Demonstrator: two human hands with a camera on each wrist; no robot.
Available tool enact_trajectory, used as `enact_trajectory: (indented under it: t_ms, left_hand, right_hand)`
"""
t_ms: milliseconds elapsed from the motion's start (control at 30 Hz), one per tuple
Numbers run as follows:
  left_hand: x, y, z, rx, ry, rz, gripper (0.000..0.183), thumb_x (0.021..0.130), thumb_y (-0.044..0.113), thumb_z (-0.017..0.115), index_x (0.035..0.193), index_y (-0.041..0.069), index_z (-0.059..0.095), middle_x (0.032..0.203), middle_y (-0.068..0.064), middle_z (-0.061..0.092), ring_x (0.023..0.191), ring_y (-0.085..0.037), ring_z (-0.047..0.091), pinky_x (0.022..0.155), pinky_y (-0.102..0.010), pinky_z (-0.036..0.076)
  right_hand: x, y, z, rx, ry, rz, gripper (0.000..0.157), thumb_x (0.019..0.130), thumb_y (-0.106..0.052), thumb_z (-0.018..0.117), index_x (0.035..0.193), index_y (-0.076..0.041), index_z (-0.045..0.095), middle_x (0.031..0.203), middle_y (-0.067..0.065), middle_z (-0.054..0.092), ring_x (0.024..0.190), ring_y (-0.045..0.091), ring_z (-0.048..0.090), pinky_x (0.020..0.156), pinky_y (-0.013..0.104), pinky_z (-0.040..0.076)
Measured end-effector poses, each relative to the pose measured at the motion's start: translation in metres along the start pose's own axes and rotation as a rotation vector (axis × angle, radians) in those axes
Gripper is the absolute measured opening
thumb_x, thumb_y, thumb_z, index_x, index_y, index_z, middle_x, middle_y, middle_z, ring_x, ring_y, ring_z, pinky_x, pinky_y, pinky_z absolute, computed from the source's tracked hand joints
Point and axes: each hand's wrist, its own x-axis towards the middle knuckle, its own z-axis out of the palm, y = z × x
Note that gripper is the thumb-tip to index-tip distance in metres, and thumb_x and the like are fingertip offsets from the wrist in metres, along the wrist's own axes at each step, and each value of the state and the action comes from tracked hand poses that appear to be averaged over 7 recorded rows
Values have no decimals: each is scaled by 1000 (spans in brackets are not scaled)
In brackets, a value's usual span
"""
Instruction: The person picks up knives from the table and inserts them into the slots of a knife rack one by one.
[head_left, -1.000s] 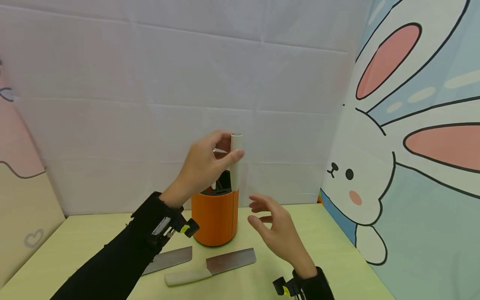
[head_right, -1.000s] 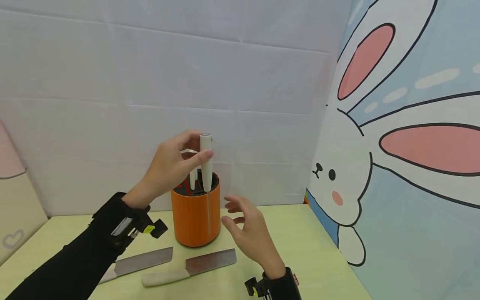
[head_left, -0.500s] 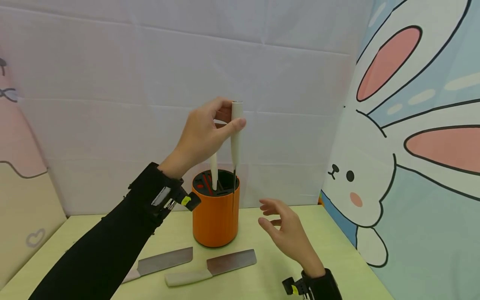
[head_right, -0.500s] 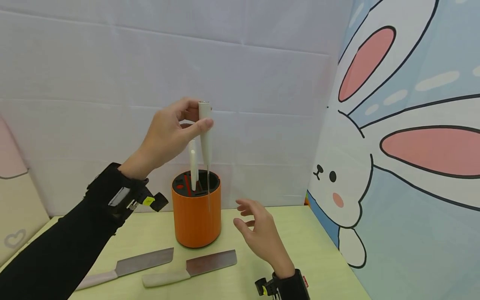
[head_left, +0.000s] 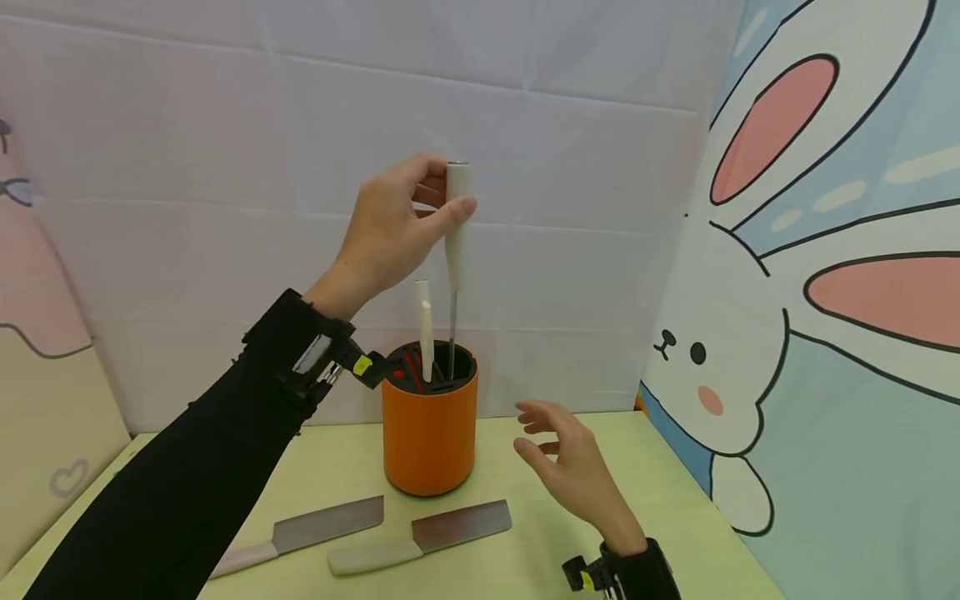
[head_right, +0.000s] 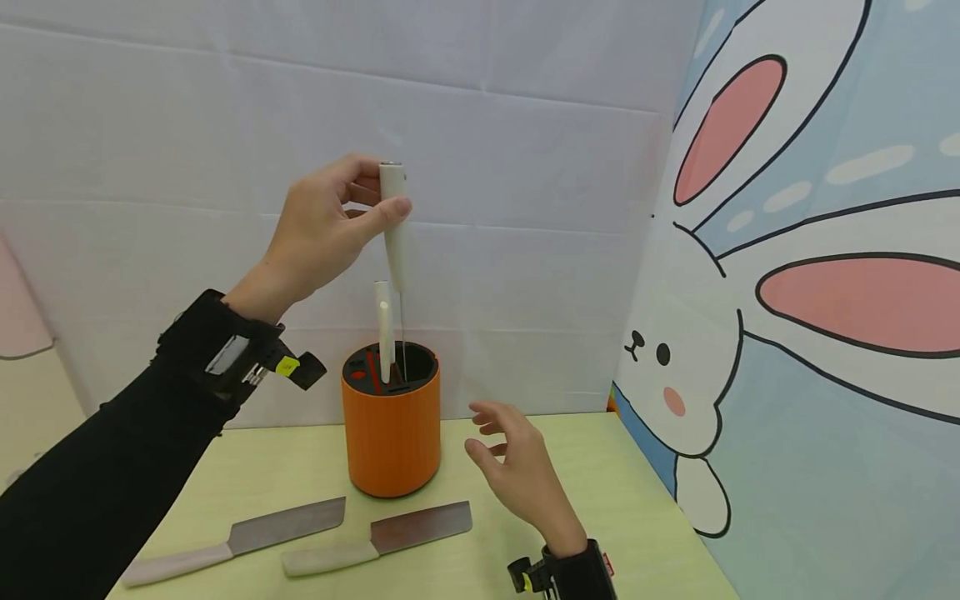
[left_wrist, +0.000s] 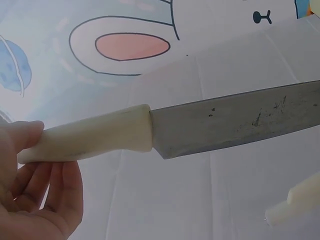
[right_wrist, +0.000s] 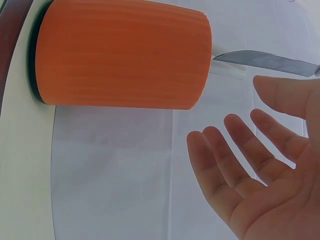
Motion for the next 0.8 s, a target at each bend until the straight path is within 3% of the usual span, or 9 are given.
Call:
enact_trajectory:
  t_ms: [467, 800]
  left_hand:
    - [-3, -26, 6, 17, -2, 18, 32, 91, 27, 68, 116, 9, 59, 99, 2, 62, 86, -5, 58, 79, -22, 51]
    - [0, -25, 4, 14, 6, 40, 32, 91, 30, 68, 116, 12, 59, 98, 5, 61, 86, -1, 57, 78, -19, 50]
  right_hand:
    - [-1, 2, 2, -11, -4, 10, 43, 91, -17, 67, 130, -29, 51, 113, -9, 57, 99, 7, 56, 75, 28, 55]
    - [1, 1, 1, -2, -4, 6, 43, 91, -15, 67, 129, -29, 51, 113, -7, 57, 99, 12, 57, 75, 34, 55]
